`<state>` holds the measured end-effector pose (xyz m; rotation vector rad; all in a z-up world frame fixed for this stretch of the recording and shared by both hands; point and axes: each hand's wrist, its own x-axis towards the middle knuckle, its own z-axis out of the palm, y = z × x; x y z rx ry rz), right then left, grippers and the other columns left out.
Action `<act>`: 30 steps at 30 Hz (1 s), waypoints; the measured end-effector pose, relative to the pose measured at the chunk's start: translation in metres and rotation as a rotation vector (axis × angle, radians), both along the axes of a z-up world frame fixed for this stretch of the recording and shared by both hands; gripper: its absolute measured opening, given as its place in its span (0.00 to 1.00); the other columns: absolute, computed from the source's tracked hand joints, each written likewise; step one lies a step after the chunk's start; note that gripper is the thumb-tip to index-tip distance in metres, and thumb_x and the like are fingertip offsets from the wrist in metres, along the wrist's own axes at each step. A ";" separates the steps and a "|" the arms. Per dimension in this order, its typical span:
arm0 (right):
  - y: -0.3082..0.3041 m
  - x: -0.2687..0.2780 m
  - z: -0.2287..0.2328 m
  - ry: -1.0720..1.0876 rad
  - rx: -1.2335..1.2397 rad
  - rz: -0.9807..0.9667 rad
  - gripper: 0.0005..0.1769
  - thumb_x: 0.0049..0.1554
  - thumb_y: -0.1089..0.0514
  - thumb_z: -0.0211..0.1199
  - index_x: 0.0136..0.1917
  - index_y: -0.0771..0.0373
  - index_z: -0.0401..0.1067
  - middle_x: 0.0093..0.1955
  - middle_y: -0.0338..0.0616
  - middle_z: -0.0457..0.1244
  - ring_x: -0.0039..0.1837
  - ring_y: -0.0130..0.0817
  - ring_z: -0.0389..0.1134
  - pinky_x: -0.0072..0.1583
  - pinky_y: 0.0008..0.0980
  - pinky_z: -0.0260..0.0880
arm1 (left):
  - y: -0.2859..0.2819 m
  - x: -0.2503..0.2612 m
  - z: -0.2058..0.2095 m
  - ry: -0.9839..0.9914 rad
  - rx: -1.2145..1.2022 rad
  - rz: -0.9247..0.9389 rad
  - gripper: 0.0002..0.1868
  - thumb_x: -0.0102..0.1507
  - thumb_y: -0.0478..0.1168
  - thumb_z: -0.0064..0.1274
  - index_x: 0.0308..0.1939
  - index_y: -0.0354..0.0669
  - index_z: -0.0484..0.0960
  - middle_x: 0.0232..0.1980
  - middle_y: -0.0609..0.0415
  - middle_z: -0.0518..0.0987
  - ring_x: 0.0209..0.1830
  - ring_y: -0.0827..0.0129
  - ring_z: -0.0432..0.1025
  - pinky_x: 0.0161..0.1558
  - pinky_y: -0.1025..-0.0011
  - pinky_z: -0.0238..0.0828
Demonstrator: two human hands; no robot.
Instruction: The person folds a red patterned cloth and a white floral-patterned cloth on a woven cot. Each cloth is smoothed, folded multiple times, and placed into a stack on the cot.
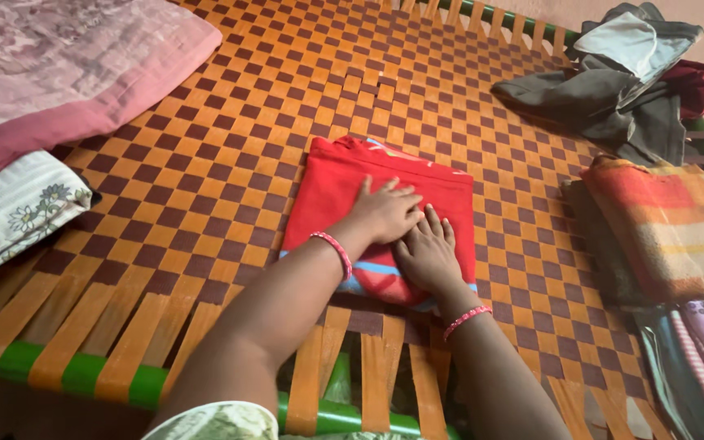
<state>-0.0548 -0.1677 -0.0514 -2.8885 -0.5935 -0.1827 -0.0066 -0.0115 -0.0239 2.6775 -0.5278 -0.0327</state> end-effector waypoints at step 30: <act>0.017 -0.015 0.030 0.075 -0.016 -0.015 0.32 0.60 0.44 0.49 0.76 0.53 0.59 0.79 0.47 0.52 0.83 0.50 0.43 0.79 0.58 0.34 | -0.026 0.088 -0.011 0.040 0.085 -0.095 0.40 0.64 0.71 0.38 0.77 0.67 0.58 0.83 0.64 0.51 0.83 0.60 0.41 0.74 0.31 0.23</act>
